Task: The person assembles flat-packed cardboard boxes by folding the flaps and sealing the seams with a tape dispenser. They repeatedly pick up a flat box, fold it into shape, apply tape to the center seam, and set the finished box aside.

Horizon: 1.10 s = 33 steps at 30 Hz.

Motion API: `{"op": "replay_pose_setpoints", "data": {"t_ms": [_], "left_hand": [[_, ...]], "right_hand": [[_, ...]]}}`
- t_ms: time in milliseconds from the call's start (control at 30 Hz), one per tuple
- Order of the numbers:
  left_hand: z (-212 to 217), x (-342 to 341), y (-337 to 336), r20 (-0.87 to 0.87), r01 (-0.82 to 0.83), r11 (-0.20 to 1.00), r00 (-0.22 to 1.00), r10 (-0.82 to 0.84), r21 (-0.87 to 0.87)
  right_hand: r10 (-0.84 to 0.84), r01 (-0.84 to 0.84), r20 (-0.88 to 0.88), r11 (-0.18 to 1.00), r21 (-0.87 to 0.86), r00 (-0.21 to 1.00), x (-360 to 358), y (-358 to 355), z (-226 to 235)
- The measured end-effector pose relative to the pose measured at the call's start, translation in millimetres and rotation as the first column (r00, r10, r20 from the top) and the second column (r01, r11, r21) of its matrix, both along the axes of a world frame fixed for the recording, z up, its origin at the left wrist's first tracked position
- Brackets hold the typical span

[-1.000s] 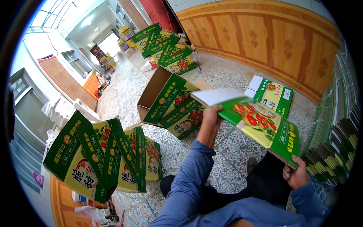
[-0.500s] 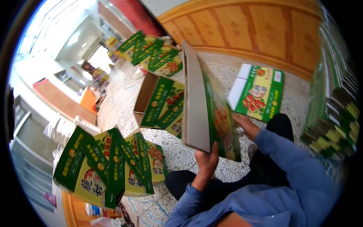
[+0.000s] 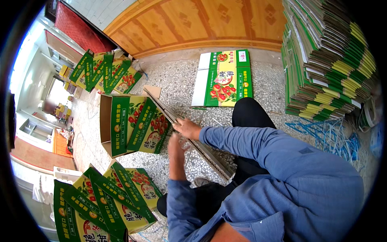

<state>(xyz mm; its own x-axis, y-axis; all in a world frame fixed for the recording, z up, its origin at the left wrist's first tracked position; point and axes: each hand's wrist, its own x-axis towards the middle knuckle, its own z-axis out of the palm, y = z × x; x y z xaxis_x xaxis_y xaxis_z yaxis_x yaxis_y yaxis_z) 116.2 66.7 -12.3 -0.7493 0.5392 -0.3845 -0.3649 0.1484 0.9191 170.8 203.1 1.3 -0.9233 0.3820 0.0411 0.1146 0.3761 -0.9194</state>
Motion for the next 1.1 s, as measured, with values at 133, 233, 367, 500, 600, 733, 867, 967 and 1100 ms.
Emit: {"op": "replay_pose_setpoints", "data": {"t_ms": [133, 233, 367, 500, 600, 733, 867, 967, 1100], "left_hand": [[21, -78, 33, -0.085, 0.040, 0.999, 0.996, -0.042, -0.024], [17, -97, 42, -0.164, 0.001, 0.988, 0.986, -0.026, -0.152], [22, -119, 42, -0.267, 0.042, 0.925, 0.952, -0.152, -0.378], [34, -130, 70, -0.285, 0.075, 0.747, 0.896, -0.342, -0.661], [22, -151, 51, -0.536, 0.078, 0.693, 0.574, -0.619, -0.717], [49, -151, -14, -0.278, -0.012, 0.311, -0.419, -0.864, -0.950], [67, -61, -75, -0.445, 0.181, 0.578, 0.472, -0.761, -0.796], [94, 8, -98, -0.462, 0.202, 0.649, 0.553, -0.694, -0.734], [82, 27, -108, -0.422, 0.168, 0.625, 0.603, -0.677, -0.762]], "right_hand": [[-0.092, 0.082, -0.067, 0.988, -0.133, 0.994, -15, -21, -1], [-0.141, 0.131, -0.069, 0.982, -0.133, 0.988, -18, -17, -9], [-0.189, 0.172, 0.030, 0.939, 0.297, 0.981, -5, 19, -19], [-0.107, 0.017, 0.282, 0.952, 0.307, 0.954, -1, 28, 6], [-0.148, 0.083, 0.173, 0.939, 0.335, 0.974, 10, 38, 2], [-0.329, 0.257, 0.181, 0.906, 0.336, 0.927, 42, 103, 1], [-0.590, 0.505, 0.100, 0.757, 0.416, 0.802, 39, 181, 16], [-0.502, 0.430, 0.050, 0.785, 0.445, 0.864, 0, 153, 40], [-0.453, 0.377, 0.088, 0.822, 0.427, 0.887, -45, 122, 34]]}}
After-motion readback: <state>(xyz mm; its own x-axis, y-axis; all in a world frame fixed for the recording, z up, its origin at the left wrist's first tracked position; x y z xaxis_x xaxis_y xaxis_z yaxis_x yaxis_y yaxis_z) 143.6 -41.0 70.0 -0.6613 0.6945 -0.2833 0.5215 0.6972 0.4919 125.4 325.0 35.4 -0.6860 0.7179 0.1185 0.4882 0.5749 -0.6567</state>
